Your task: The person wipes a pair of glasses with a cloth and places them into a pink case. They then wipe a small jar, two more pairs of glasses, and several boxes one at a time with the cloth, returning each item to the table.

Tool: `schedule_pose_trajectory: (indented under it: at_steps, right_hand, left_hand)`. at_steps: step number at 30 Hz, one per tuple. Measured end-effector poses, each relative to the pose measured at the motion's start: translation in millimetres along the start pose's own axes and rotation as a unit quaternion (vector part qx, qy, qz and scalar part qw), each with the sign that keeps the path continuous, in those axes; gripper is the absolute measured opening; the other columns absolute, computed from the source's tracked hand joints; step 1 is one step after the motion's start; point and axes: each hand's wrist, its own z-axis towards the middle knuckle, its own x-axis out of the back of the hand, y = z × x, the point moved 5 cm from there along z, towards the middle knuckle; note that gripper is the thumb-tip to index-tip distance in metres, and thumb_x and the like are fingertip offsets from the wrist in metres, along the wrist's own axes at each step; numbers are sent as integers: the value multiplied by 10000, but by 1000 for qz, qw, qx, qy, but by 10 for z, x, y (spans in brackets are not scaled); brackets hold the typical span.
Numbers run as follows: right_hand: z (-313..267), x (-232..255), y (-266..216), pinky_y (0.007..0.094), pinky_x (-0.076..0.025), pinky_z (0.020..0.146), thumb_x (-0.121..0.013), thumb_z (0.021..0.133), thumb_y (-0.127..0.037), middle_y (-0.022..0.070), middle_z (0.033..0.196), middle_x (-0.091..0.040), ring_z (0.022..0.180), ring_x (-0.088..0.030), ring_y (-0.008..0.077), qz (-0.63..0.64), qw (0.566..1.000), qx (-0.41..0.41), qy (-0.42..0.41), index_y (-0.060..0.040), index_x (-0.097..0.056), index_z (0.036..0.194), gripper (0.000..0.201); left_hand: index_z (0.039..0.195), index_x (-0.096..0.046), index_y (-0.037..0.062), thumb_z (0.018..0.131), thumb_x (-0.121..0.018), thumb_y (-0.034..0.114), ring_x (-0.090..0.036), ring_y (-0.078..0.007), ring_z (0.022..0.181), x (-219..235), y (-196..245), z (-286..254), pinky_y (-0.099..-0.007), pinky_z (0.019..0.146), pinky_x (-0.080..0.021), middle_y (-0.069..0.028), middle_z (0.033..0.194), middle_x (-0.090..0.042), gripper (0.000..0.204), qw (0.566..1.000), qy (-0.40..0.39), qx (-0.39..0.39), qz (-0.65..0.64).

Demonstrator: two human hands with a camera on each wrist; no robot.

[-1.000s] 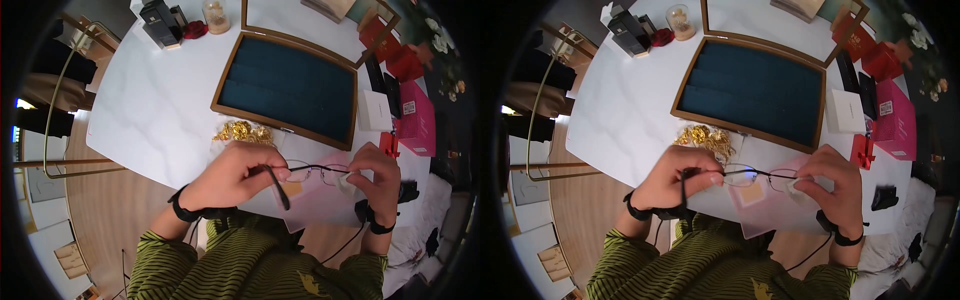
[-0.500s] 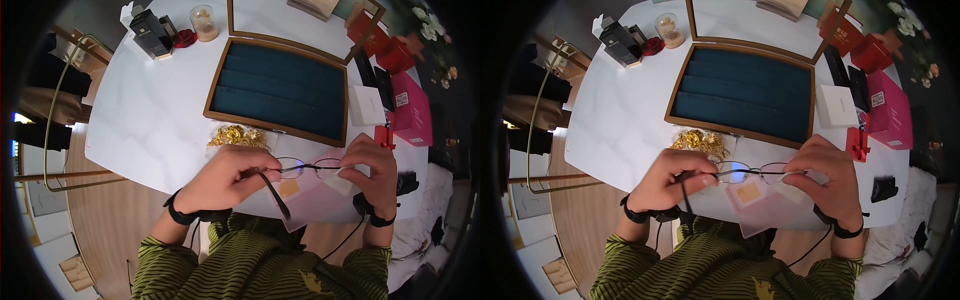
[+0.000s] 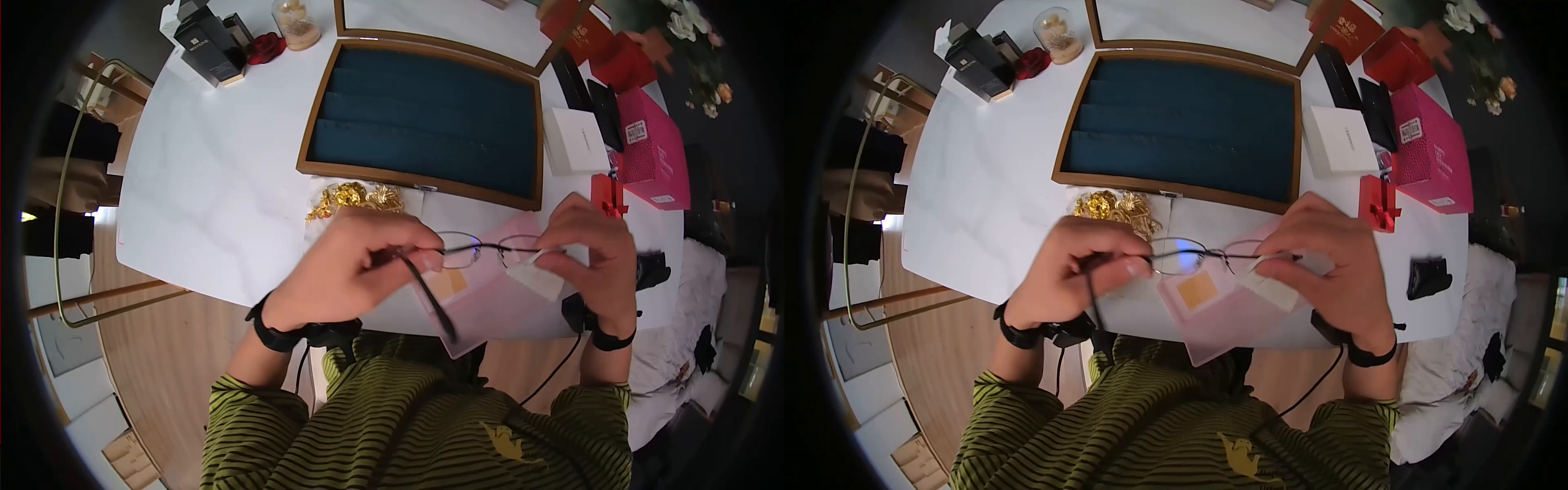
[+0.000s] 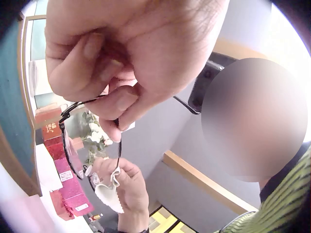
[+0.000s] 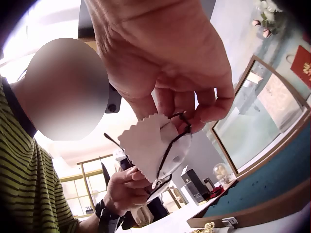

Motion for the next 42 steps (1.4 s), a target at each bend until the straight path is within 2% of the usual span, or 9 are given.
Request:
schedule_pose_trajectory:
  at_steps: [3, 8, 14, 21, 27, 29, 35, 39, 42]
  right_hand:
    - [-79, 95, 92, 313, -440, 667, -767, 618, 31, 63, 746, -668, 699, -550, 192, 30, 999, -4, 30, -6, -694, 798, 198]
    - [-126, 117, 109, 306, -437, 664, -765, 630, 35, 62, 762, -681, 709, -545, 180, 74, 993, 23, 88, -1, -701, 816, 199]
    - [-51, -9, -2, 301, -437, 668, -753, 637, 45, 63, 767, -690, 709, -556, 181, 13, 1000, 12, 0, 1, -702, 812, 187]
    - [-91, 193, 94, 278, -436, 643, -726, 642, 81, 80, 767, -686, 709, -566, 173, 9, 998, 50, 47, 15, -694, 815, 188]
    - [-385, 493, 399, 240, -442, 646, -648, 764, 83, 108, 876, -687, 794, -607, 147, 62, 958, -61, 274, 38, -667, 912, 156]
    - [-424, 580, 479, 235, -448, 638, -610, 852, 4, 114, 895, -679, 818, -618, 143, 191, 922, -55, 332, 33, -642, 989, 144]
    - [-248, 233, 512, 259, -474, 656, -532, 924, -89, 214, 1056, -625, 823, -629, 181, 366, 903, -45, 220, -13, -585, 1073, 175]
    - [-140, 25, 357, 329, -480, 847, -511, 937, -173, 205, 1115, -579, 1031, -569, 267, 416, 891, 0, 180, 6, -559, 1096, 245]
    - [-143, -34, 399, 332, -522, 696, -604, 882, -140, 239, 965, -602, 865, -607, 273, 507, 844, -24, 173, -27, -553, 954, 143]
  left_hand:
    - [842, -643, -45, 850, -625, 43, -578, -128, 694, 62, -6, -43, -247, 629, -438, -73, 762, -649, 91, 995, 1, 96, 3]
    - [841, -642, -47, 865, -604, 58, -585, -146, 713, 39, -76, -29, -263, 686, -458, -79, 773, -643, 114, 995, 16, 69, -66]
    - [858, -635, -61, 870, -583, 35, -591, -153, 727, -27, -56, -8, -268, 692, -464, -101, 776, -642, 110, 992, 19, 71, -100]
    - [872, -638, -58, 858, -595, 37, -591, -148, 739, 29, -148, -94, -268, 683, -459, -95, 773, -646, 105, 995, 21, 87, -34]
    - [905, -656, -41, 879, -598, 50, -484, -45, 652, 146, -170, -136, -189, 536, -341, -11, 797, -645, 111, 980, 85, 99, -148]
    - [904, -657, -21, 898, -578, 88, -481, -38, 668, 159, -207, -147, -187, 537, -333, -8, 794, -642, 134, 970, 90, 121, -192]
    - [846, -578, -73, 912, -557, 164, -286, -41, 439, -61, -277, -57, -217, 409, -204, -46, 676, -520, 246, 957, 71, 102, -263]
    - [857, -546, -68, 922, -522, 136, -247, -30, 446, -242, -263, -3, -208, 410, -192, -49, 684, -496, 215, 919, 47, 131, -368]
    - [809, -515, -57, 925, -493, 120, -237, -30, 443, -335, -261, 24, -213, 407, -194, -67, 721, -507, 212, 907, -35, 142, -396]
